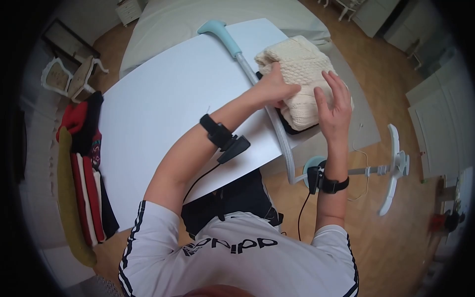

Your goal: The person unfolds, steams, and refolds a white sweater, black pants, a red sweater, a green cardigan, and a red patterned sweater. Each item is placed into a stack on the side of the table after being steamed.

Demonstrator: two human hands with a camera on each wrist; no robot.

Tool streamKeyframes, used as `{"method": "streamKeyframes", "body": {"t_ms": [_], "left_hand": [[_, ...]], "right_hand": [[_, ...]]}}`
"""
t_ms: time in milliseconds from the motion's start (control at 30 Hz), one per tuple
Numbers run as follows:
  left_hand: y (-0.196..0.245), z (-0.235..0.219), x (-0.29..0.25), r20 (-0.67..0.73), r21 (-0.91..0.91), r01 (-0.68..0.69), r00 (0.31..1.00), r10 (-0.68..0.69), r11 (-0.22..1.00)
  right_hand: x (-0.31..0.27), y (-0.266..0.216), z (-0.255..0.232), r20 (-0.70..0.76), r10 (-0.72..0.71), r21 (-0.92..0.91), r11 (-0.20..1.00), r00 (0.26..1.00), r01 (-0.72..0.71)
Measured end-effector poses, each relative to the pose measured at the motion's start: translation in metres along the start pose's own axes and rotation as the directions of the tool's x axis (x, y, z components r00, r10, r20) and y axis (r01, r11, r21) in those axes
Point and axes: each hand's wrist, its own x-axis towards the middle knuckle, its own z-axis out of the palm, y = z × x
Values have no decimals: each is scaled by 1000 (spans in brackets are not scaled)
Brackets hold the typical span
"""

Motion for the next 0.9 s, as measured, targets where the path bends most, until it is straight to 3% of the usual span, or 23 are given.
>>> {"method": "streamKeyframes", "body": {"t_ms": [33,100,167,233,267,300,333,367,400,433,500,533,567,633,667,700,733,800,900], "left_hand": [[-4,3,-2,-35,-49,-40,999,38,998],[-15,6,-4,-118,112,-99,987,112,989],[-27,-2,-19,-158,210,-162,968,197,964],[-28,-21,-46,-208,179,-149,960,186,972],[-21,-25,-66,-167,172,-175,965,204,969],[-27,-38,-92,-235,178,-139,955,179,974],[-34,-52,-120,-258,184,-197,936,241,963],[-38,-68,-150,-273,200,-259,912,307,945],[-39,-87,-187,-355,196,-222,892,281,955],[-39,-104,-229,-427,190,-194,867,259,962],[-31,-137,-303,-633,192,-46,758,159,980],[-36,-150,-332,-745,346,17,613,264,938],[-39,-164,-359,-804,477,110,456,383,872],[-37,-199,-411,-755,623,524,209,622,581],[-35,-215,-432,-728,534,742,160,666,406],[-33,-230,-448,-690,383,899,126,713,212],[-34,-241,-462,-688,368,906,115,716,208],[-43,-260,-482,-908,19,999,5,420,29],[-60,-276,-495,-948,-5,999,7,318,-38]], "right_hand": [[0,10,7,23,-19,23,1000,1000,18],[1,47,35,313,55,-298,954,948,43],[-5,76,41,362,85,-282,959,928,22],[-6,65,38,383,78,-267,963,920,29],[-8,60,34,388,69,-271,962,919,42],[-5,64,35,398,31,-190,981,917,49],[-6,67,33,402,0,-108,993,916,47],[-11,51,30,309,86,-5,996,947,-89],[-13,36,28,161,218,87,968,963,-234],[-16,14,19,24,180,93,979,983,-181],[-24,-29,13,-213,117,169,982,970,-82],[-32,-44,15,-308,97,236,971,946,-23],[-42,-54,20,-292,99,257,966,951,-21],[-58,-72,36,-238,153,394,918,959,-49],[-67,-80,46,-227,149,410,911,962,-44],[-76,-86,58,-103,136,483,873,985,-70],[-83,-93,69,17,111,548,830,994,-102],[-91,-118,85,161,15,630,768,987,-115],[-98,-140,93,303,-127,669,734,945,-116]]}}
